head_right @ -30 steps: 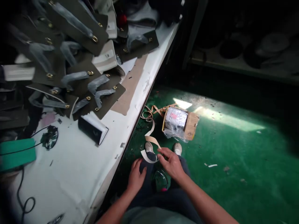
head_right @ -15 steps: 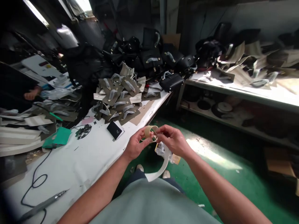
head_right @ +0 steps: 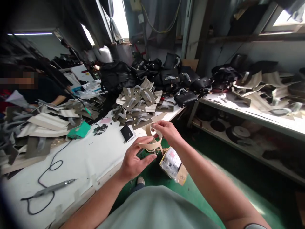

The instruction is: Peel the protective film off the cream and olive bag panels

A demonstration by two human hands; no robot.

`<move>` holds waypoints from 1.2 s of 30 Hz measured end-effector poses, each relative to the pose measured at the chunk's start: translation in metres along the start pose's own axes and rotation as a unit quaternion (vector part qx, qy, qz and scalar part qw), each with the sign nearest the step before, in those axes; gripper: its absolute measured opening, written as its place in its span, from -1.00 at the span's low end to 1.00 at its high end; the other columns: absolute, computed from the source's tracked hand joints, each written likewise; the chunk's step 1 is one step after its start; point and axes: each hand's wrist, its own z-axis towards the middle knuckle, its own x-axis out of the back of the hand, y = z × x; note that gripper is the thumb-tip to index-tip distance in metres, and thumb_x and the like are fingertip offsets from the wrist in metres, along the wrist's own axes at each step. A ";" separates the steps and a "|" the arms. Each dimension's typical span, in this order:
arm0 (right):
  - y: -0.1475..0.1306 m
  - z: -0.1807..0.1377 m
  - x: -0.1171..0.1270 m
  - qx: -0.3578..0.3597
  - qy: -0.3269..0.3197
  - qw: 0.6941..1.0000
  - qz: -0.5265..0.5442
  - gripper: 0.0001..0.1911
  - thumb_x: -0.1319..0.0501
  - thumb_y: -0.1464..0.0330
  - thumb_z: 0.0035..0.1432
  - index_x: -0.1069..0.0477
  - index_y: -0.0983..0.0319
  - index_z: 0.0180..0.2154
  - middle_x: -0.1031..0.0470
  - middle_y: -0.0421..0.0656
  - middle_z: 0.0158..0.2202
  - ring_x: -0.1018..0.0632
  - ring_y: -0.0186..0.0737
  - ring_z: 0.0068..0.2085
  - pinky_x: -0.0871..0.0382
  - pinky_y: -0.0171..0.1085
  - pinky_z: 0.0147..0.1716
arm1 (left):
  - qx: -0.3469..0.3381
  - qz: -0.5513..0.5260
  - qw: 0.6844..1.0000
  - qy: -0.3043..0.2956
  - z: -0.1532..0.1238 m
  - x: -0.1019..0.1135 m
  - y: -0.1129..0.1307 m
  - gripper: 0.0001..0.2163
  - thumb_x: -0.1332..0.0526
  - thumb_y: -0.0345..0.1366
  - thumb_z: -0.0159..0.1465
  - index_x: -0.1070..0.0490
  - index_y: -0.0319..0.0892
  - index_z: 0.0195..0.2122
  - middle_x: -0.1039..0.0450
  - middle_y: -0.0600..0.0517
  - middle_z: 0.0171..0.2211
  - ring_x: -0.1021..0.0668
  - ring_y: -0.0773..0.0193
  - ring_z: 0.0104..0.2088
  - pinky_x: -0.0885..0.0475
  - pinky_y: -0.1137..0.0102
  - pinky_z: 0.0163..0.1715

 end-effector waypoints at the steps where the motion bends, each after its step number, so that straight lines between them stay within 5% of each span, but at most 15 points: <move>1: 0.005 0.004 -0.005 -0.002 0.004 1.000 -0.010 -0.66 -0.37 0.10 0.09 -0.46 0.25 -0.33 -0.59 -0.14 -0.34 -0.52 -0.30 -0.51 -0.37 -0.35 -0.56 | 0.036 -0.031 0.999 0.020 -0.003 -0.001 0.001 -0.65 -0.34 -0.29 0.28 -0.44 -0.13 0.09 -0.51 -0.12 0.03 -0.55 0.09 0.05 -0.51 0.17 0.08; 7: 0.027 0.009 -0.023 0.005 -0.015 0.994 -0.107 -0.62 -0.33 0.06 0.15 -0.57 0.25 -0.22 -0.55 -0.15 -0.41 -0.51 -0.26 -0.48 -0.38 -0.33 -0.55 | 0.165 -0.049 0.976 0.135 -0.008 0.005 -0.005 -0.82 -0.24 -0.24 0.36 -0.56 -0.17 -0.10 -0.63 -0.01 -0.27 -0.64 0.26 -0.31 -0.57 0.41 -0.24; 11: 0.015 -0.005 -0.033 0.201 0.094 0.946 -0.235 -0.68 -0.29 0.13 0.23 -0.56 0.17 -0.09 -0.56 -0.10 -0.16 -0.57 -0.15 -0.23 -0.46 -0.22 -0.27 | 0.138 0.095 0.969 0.182 -0.009 0.018 -0.022 -0.81 -0.27 -0.27 0.33 -0.58 -0.15 -0.07 -0.63 -0.01 -0.29 -0.61 0.29 -0.37 -0.53 0.45 -0.31; 15: -0.009 -0.026 -0.067 0.344 0.094 0.905 -0.233 -0.89 -0.32 0.30 0.23 -0.52 0.18 -0.33 -0.51 -0.16 -0.32 -0.52 -0.20 -0.29 -0.42 -0.22 -0.25 | 0.093 0.145 0.971 0.167 -0.007 0.032 -0.043 -0.73 -0.25 -0.30 0.34 -0.52 -0.14 0.06 -0.59 0.00 -0.31 -0.58 0.31 -0.41 -0.53 0.43 -0.33; 18: -0.016 -0.028 -0.095 0.307 0.033 0.930 -0.198 -0.91 -0.33 0.33 0.22 -0.52 0.18 -0.35 -0.51 -0.19 -0.38 -0.50 -0.24 -0.35 -0.40 -0.25 -0.29 | 0.044 0.154 0.977 0.139 -0.003 0.044 -0.056 -0.63 -0.22 -0.31 0.35 -0.41 -0.12 0.18 -0.59 -0.05 -0.19 -0.60 0.25 -0.29 -0.54 0.37 -0.24; 26: -0.005 0.008 -0.123 0.140 0.045 0.981 -0.129 -0.82 -0.35 0.23 0.18 -0.53 0.19 -0.40 -0.54 -0.21 -0.37 -0.52 -0.19 -0.27 -0.34 -0.23 -0.17 | 0.042 0.199 0.973 0.110 0.011 0.076 -0.083 -0.60 -0.15 -0.34 0.39 -0.32 -0.07 0.26 -0.56 -0.05 -0.14 -0.60 0.22 -0.23 -0.51 0.37 -0.21; 36: 0.008 0.044 -0.148 0.144 -0.003 0.985 -0.100 -0.80 -0.35 0.19 0.20 -0.55 0.18 -0.37 -0.55 -0.18 -0.29 -0.52 -0.14 -0.19 -0.32 -0.19 -0.08 | 0.070 0.223 0.964 0.123 0.011 0.103 -0.108 -0.60 -0.13 -0.35 0.40 -0.30 -0.06 0.26 -0.55 -0.02 -0.23 -0.58 0.25 -0.33 -0.47 0.41 -0.35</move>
